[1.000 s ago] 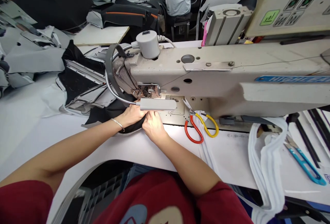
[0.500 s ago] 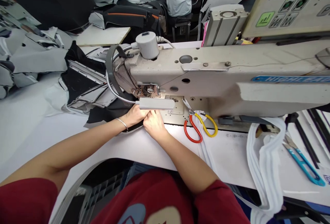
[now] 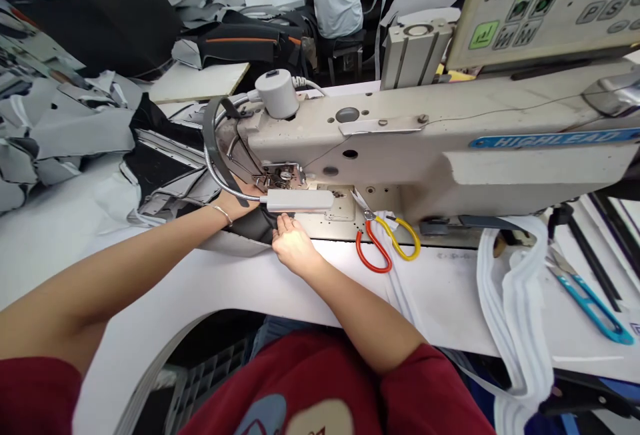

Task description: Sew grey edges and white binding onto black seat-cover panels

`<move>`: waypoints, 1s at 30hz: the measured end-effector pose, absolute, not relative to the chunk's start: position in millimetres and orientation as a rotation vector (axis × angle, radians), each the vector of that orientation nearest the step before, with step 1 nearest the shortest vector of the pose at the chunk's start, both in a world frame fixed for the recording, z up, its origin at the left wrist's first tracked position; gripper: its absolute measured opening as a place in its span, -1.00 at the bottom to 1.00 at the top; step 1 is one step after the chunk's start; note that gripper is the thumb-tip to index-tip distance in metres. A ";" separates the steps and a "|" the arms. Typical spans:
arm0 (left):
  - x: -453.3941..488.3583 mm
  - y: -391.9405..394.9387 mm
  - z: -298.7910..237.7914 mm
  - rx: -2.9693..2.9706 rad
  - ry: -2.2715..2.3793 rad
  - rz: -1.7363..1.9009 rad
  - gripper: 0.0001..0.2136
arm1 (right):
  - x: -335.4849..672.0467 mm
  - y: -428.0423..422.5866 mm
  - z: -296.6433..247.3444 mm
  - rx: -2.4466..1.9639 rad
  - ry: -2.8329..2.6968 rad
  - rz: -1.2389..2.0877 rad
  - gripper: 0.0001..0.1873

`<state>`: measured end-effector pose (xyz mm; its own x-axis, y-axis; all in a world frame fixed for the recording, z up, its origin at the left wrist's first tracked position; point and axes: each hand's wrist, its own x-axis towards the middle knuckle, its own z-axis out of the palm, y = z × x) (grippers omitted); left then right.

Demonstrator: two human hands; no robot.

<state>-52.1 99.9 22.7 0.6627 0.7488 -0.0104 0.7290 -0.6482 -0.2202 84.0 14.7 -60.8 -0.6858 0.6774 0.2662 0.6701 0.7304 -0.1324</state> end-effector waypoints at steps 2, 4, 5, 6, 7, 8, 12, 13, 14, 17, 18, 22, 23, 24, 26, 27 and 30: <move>-55.0 108.6 19.7 -2.640 -1.236 0.153 -0.69 | 83.8 14.3 -62.4 -1.046 -2.634 0.021 -0.68; -58.6 115.9 16.3 -2.613 -1.264 0.232 -0.69 | 83.1 13.5 -63.7 -1.049 -2.620 0.018 -0.67; -60.9 118.9 14.2 -2.618 -1.259 0.283 -0.70 | 82.8 13.2 -64.1 -1.053 -2.613 0.018 -0.67; -63.4 121.3 11.8 -2.627 -1.243 0.332 -0.71 | 82.6 13.0 -64.4 -1.057 -2.608 0.017 -0.67; -66.1 123.2 9.1 -2.635 -1.215 0.366 -0.73 | 82.5 12.9 -64.5 -1.058 -2.606 0.014 -0.68; -68.9 124.3 6.2 -2.649 -1.174 0.385 -0.74 | 82.7 13.0 -64.5 -1.058 -2.605 0.009 -0.68; -75.2 120.1 -0.4 -2.777 -0.978 0.366 -0.81 | 84.4 14.6 -64.2 -1.048 -2.602 -0.024 -0.68; -74.9 117.3 0.7 -2.815 -0.935 0.355 -0.82 | 84.6 14.9 -64.1 -1.047 -2.598 -0.030 -0.69; -74.0 114.1 3.0 -2.850 -0.893 0.345 -0.83 | 84.6 15.1 -64.1 -1.048 -2.594 -0.034 -0.69; -69.5 105.3 12.9 -2.956 -0.759 0.306 -0.84 | 83.9 14.9 -63.9 -1.057 -2.567 -0.020 -0.68; -68.1 103.1 15.6 -2.988 -0.724 0.291 -0.84 | 83.6 14.7 -63.7 -1.062 -2.558 -0.010 -0.68; -64.0 98.2 16.3 -3.042 -0.715 0.226 -0.80 | 84.3 16.9 -61.6 -1.085 -2.547 0.015 -0.66; -62.6 97.6 14.4 -3.040 -0.725 0.216 -0.80 | 85.1 18.3 -61.1 -1.089 -2.553 0.021 -0.66; -60.8 97.1 12.2 -3.036 -0.734 0.213 -0.80 | 86.0 19.9 -60.6 -1.095 -2.559 0.030 -0.66; -56.2 96.2 8.3 -3.025 -0.771 0.228 -0.81 | 87.6 22.5 -60.0 -1.114 -2.572 0.040 -0.67; -53.5 95.8 7.0 -3.017 -0.809 0.243 -0.82 | 88.0 23.1 -59.8 -1.117 -2.584 0.040 -0.67; -45.8 93.5 6.2 -3.003 -0.958 0.241 -0.80 | 87.5 20.7 -59.2 -1.093 -2.651 0.066 -0.68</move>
